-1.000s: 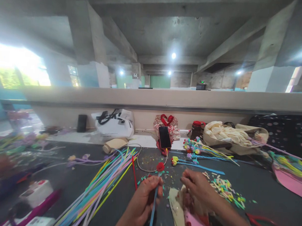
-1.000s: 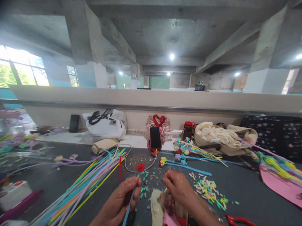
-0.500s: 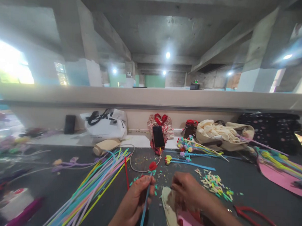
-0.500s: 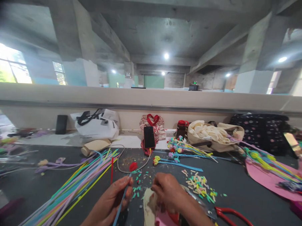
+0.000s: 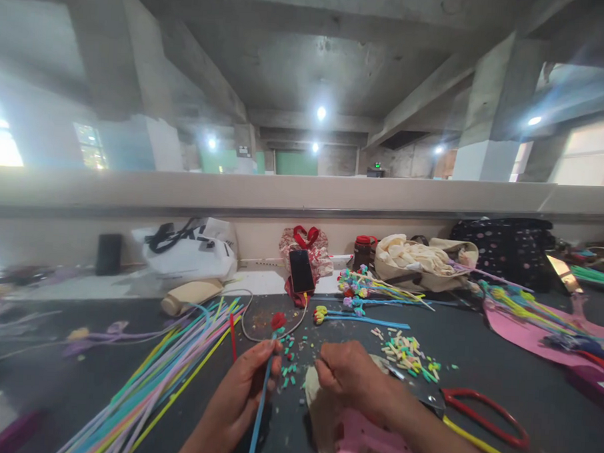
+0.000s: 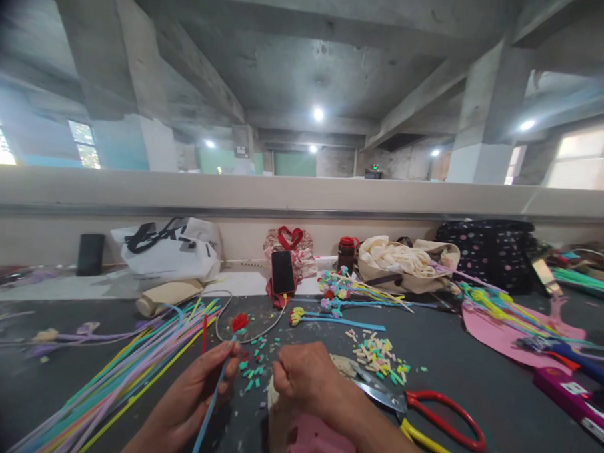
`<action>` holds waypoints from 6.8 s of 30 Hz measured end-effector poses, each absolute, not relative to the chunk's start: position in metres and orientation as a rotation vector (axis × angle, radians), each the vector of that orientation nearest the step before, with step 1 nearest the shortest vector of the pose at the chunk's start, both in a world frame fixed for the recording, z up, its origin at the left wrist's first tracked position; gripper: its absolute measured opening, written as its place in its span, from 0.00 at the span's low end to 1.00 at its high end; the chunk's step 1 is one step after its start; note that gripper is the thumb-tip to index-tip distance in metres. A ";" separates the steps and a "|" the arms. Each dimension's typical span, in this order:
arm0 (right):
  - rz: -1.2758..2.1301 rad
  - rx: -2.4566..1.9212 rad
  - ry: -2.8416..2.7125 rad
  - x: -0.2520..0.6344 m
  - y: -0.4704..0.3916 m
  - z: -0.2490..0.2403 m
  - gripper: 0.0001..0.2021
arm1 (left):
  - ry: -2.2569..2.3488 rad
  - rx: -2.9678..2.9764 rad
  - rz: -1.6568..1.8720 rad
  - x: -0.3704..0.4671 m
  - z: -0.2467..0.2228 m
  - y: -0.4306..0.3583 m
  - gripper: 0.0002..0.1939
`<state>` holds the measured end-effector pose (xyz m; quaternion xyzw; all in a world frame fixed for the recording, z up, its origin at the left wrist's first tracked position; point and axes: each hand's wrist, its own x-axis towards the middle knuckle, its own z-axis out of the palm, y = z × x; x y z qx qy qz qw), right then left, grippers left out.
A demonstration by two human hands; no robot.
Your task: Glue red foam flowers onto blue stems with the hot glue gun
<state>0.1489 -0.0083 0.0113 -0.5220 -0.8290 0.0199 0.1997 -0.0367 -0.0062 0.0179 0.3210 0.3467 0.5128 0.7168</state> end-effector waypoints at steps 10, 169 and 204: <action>0.175 -1.402 -2.310 0.155 -0.012 0.022 0.06 | 0.798 0.749 1.138 -0.040 0.011 -0.004 0.04; 0.075 -1.807 -2.086 0.320 -0.039 0.000 0.09 | 1.083 0.866 0.874 -0.015 0.018 -0.030 0.20; 0.397 -1.716 -1.622 0.344 -0.009 -0.004 0.12 | 1.085 0.846 0.804 -0.017 0.006 -0.024 0.20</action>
